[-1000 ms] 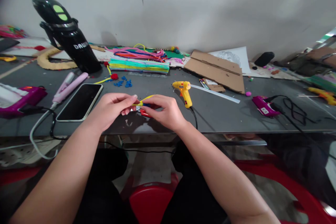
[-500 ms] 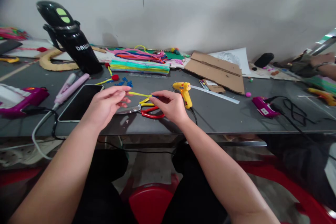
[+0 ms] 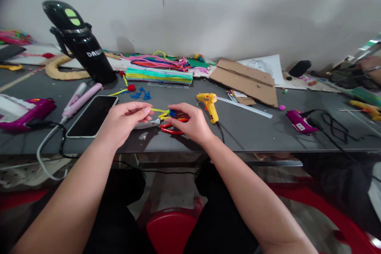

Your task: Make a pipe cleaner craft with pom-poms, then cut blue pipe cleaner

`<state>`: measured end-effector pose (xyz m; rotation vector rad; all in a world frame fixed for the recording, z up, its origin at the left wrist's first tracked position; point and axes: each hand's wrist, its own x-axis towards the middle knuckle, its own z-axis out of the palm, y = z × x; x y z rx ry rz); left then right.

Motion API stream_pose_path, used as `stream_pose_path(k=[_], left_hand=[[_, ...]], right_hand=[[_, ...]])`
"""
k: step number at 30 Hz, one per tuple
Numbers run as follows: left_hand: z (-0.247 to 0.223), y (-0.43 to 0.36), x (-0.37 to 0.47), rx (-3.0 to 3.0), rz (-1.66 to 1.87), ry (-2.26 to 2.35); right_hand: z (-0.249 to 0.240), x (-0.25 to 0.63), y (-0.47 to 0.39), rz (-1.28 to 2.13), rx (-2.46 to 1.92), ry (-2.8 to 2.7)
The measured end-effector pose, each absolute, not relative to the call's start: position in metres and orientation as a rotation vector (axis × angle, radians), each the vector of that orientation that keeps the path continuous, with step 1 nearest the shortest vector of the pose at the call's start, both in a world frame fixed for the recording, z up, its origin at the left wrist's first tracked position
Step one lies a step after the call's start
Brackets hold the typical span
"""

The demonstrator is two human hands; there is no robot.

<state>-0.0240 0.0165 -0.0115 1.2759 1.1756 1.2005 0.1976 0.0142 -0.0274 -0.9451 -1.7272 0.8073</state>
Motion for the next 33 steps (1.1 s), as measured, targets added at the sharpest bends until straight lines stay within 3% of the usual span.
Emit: stream_pose_path(k=[8, 22, 33], left_hand=[[-0.0072, 0.0133, -0.0210, 1.292, 1.171, 1.198], [-0.0080, 0.0155, -0.0148, 1.332, 1.147, 1.136], [-0.0081, 0.0156, -0.0145, 1.301, 1.104, 1.137]], right_hand=[[-0.0251, 0.1959, 0.0148, 0.678, -0.980, -1.743], [-0.0329, 0.1969, 0.0131, 0.958, -0.936, -1.663], [-0.0285, 0.1959, 0.0126, 0.727, -0.979, -1.718]])
